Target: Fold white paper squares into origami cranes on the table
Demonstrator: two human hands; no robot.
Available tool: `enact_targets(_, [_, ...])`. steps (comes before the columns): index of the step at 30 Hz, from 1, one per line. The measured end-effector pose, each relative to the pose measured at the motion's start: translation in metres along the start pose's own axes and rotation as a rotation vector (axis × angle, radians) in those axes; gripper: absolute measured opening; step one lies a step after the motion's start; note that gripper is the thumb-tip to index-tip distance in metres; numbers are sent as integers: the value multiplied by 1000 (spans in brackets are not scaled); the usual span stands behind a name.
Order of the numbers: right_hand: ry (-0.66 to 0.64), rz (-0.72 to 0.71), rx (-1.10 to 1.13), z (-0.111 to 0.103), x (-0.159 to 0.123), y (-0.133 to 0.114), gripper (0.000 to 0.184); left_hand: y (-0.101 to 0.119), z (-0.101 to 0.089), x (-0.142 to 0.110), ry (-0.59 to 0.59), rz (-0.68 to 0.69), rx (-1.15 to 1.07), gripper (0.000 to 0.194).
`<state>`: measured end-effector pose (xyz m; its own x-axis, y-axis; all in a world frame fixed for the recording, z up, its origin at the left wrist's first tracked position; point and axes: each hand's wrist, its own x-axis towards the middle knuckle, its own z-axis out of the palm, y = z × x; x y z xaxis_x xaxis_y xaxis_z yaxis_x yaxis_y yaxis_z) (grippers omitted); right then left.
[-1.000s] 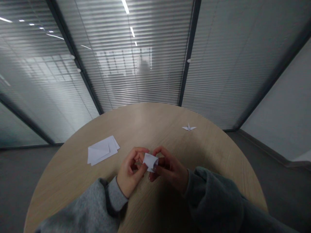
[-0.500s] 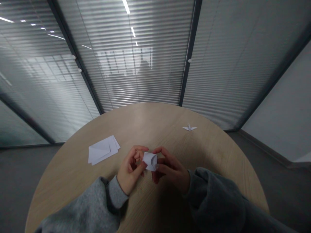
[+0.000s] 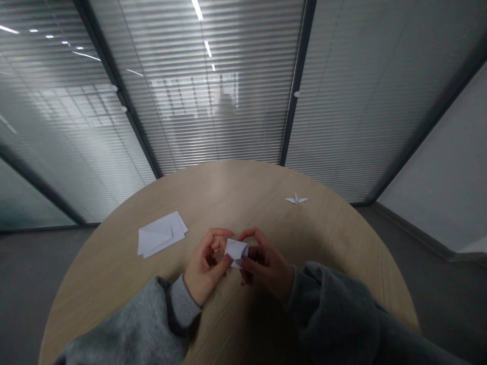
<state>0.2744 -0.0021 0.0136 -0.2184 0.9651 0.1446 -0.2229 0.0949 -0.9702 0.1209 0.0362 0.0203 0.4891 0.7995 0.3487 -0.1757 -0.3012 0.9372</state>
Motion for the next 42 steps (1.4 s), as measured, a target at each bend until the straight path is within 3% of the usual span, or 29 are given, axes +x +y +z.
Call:
enact_targets(10, [0, 18, 26, 2, 0, 2, 45, 1, 3, -1, -31, -14, 12, 30])
enact_targets(20, [-105, 80, 124, -1, 1, -2, 42, 7, -1, -4, -123, -82, -8, 36])
enact_targets(32, [-181, 71, 149, -3, 2, 0, 46, 5, 0, -3, -82, -78, -37, 31])
enact_targets(42, [-150, 49, 126, -3, 2, 2, 43, 5, 2, -2, -46, -73, -61, 28])
